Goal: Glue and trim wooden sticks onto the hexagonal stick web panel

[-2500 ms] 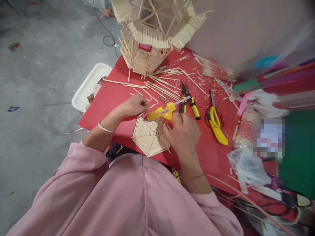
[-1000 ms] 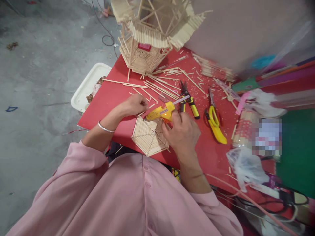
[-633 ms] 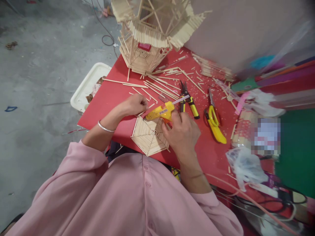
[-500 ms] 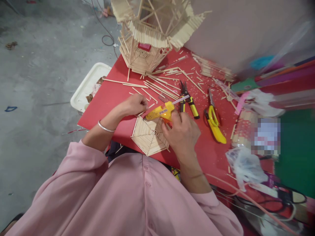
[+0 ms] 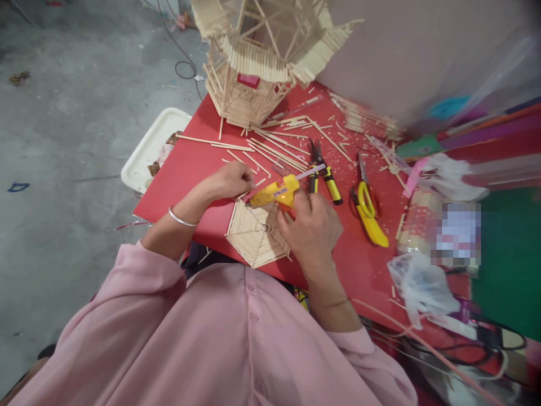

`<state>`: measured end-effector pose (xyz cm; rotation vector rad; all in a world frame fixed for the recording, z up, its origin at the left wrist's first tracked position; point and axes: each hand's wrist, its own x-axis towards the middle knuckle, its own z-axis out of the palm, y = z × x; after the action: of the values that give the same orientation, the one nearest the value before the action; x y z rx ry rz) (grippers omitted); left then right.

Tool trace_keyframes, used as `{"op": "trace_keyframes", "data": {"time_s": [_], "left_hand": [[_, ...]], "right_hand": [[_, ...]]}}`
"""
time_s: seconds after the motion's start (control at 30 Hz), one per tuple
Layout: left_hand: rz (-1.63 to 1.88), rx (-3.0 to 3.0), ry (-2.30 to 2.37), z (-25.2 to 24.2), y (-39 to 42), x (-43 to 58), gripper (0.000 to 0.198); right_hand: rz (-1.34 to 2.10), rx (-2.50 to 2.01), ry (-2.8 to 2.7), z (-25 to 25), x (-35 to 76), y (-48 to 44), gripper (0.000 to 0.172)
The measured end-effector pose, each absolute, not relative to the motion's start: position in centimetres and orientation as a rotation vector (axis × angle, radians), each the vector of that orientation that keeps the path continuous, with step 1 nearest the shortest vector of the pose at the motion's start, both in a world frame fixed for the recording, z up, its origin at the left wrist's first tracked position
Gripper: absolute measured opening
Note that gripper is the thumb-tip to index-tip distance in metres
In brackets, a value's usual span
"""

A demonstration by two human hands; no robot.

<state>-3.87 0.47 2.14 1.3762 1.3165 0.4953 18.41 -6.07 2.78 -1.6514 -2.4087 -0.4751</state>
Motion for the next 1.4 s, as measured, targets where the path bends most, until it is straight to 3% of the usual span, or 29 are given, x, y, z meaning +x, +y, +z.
{"op": "trace_keyframes", "data": {"time_s": [1.4], "left_hand": [[0.486, 1.367, 1.322, 2.53, 0.39, -3.86, 0.026]], "right_hand": [[-0.412, -1.67, -2.4, 2.85, 18.42, -6.05, 0.038]]}}
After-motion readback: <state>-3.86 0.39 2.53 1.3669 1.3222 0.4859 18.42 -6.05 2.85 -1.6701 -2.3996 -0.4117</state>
